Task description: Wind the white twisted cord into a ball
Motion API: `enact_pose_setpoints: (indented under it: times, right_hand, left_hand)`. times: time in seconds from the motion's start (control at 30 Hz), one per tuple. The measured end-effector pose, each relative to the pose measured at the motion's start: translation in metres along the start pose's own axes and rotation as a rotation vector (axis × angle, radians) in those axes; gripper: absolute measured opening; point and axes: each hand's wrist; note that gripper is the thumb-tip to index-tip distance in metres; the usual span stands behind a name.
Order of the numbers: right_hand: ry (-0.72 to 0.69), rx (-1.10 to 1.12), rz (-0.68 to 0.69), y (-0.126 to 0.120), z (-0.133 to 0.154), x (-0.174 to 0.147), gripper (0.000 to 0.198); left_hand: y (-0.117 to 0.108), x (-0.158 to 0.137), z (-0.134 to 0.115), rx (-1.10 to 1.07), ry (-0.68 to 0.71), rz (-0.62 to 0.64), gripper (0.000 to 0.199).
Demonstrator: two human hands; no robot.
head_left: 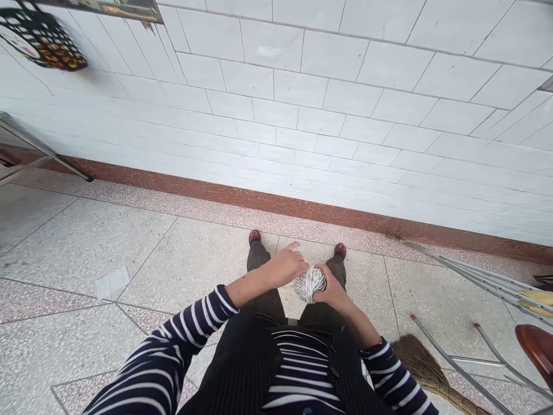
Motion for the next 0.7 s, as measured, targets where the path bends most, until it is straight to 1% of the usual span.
enact_pose_setpoints:
  times: [0.07,0.17,0.27,0.33,0.4,0.47,0.53,0.6,0.67,0.7]
  right_hand:
    - [0.016,0.194,0.11,0.004,0.005,-0.012,0.076]
    - [0.027,0.503,0.237,0.002,0.016,-0.027,0.081]
    - [0.003,0.639,0.309,-0.001,0.029,-0.036,0.087]
    - [-0.023,0.706,0.284,0.0,0.037,-0.038,0.089]
    - [-0.039,0.752,0.243,0.004,0.042,-0.037,0.094]
    - [-0.04,0.774,0.224,0.007,0.045,-0.035,0.102]
    - [-0.042,0.762,0.218,0.008,0.046,-0.033,0.106]
    - [-0.046,0.72,0.183,0.005,0.046,-0.029,0.099]
    - [-0.038,0.644,0.092,-0.003,0.045,-0.023,0.091]
    - [-0.028,0.59,0.028,-0.008,0.045,-0.019,0.09]
  left_hand:
    - [0.003,0.0,0.008,-0.075,-0.03,-0.003,0.023]
    - [0.011,-0.002,0.014,-0.257,-0.121,-0.026,0.023]
    - [0.022,-0.006,0.013,-0.45,-0.227,-0.084,0.025]
    - [0.031,-0.009,0.009,-0.588,-0.27,-0.097,0.028]
    - [0.043,-0.011,0.003,-0.704,-0.273,-0.077,0.026]
    - [0.054,-0.014,-0.004,-0.752,-0.3,-0.059,0.02]
    - [0.061,-0.018,-0.01,-0.752,-0.374,-0.042,0.016]
    - [0.065,-0.023,-0.015,-0.745,-0.45,-0.004,0.019]
    - [0.065,-0.03,-0.019,-0.744,-0.484,0.037,0.025]
    - [0.064,-0.035,-0.021,-0.739,-0.487,0.059,0.026]
Point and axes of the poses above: each hand's wrist, its own x-axis towards the middle knuckle, its own y-axis out of the palm, z = x × y, and after that the axes turned 3 degrees about z, right-handed
